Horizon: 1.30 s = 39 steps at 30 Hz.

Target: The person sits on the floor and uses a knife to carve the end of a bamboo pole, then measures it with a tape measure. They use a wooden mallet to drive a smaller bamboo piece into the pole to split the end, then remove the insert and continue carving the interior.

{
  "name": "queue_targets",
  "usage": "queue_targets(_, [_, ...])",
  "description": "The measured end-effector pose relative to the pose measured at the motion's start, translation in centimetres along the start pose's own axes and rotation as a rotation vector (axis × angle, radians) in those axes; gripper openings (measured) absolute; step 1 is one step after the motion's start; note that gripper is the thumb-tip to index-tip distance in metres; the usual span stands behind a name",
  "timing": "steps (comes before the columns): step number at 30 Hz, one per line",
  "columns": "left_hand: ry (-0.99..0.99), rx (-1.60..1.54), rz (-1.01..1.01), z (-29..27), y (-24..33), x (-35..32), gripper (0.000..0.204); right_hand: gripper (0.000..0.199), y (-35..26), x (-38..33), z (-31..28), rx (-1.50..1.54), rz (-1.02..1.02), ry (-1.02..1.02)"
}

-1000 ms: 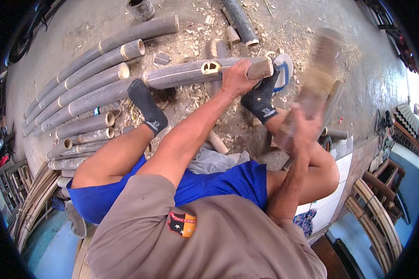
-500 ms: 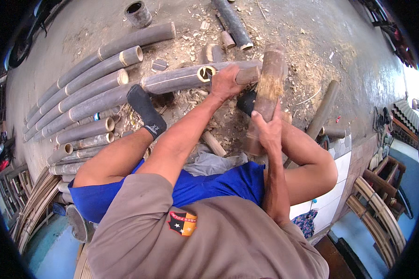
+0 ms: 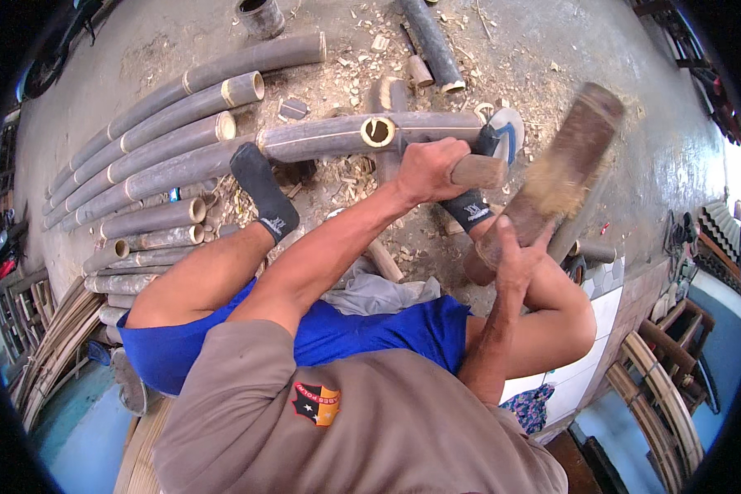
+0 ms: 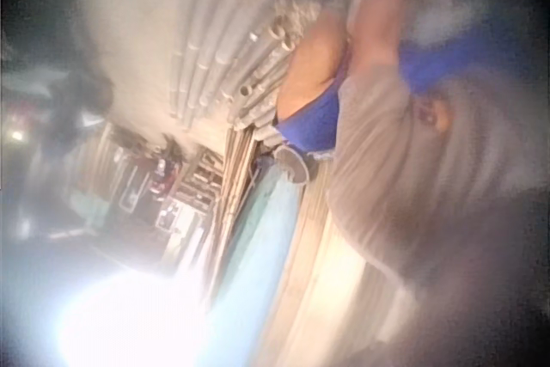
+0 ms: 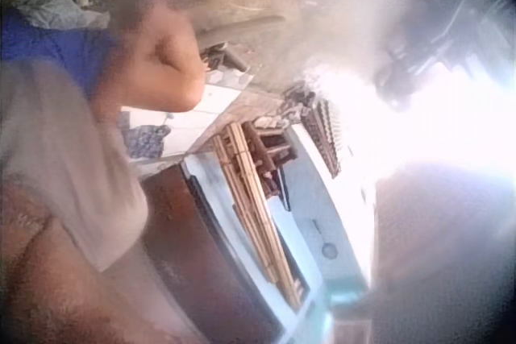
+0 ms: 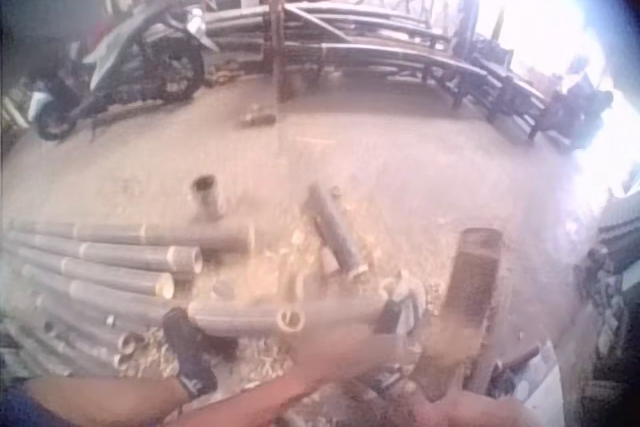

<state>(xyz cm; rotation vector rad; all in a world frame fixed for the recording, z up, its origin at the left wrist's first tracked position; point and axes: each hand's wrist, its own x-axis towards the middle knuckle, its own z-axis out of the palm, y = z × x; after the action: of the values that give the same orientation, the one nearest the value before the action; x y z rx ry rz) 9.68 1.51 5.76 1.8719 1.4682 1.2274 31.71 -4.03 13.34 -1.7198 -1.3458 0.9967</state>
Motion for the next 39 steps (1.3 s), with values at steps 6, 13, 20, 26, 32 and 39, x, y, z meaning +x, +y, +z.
queue_targets(6, [0.138,0.007,-0.079,0.6,-4.2,3.3,0.035,0.099,-2.1,0.9,-0.1,0.19,0.058,-0.072])
queue_targets(13, [0.129,-0.014,-0.113,0.9,-6.7,3.4,0.036,0.093,-3.0,0.0,2.3,0.261,0.124,0.156])
queue_targets(20, [0.145,-0.007,-0.05,1.0,-9.2,2.1,0.039,0.098,-3.8,0.2,6.1,-0.308,-0.16,-0.326])
queue_targets(26, [0.072,-0.05,-0.009,-0.8,-6.9,2.9,0.042,0.089,-3.0,3.4,1.7,0.022,-0.176,0.316])
queue_targets(32, [0.072,-0.042,-0.005,0.6,-7.5,3.4,0.037,0.094,-1.3,1.4,2.6,0.103,-0.249,0.282])
queue_targets(39, [0.072,0.014,-0.005,-0.1,-9.7,2.4,0.035,0.1,-2.6,0.0,5.8,-0.136,0.113,-0.16])
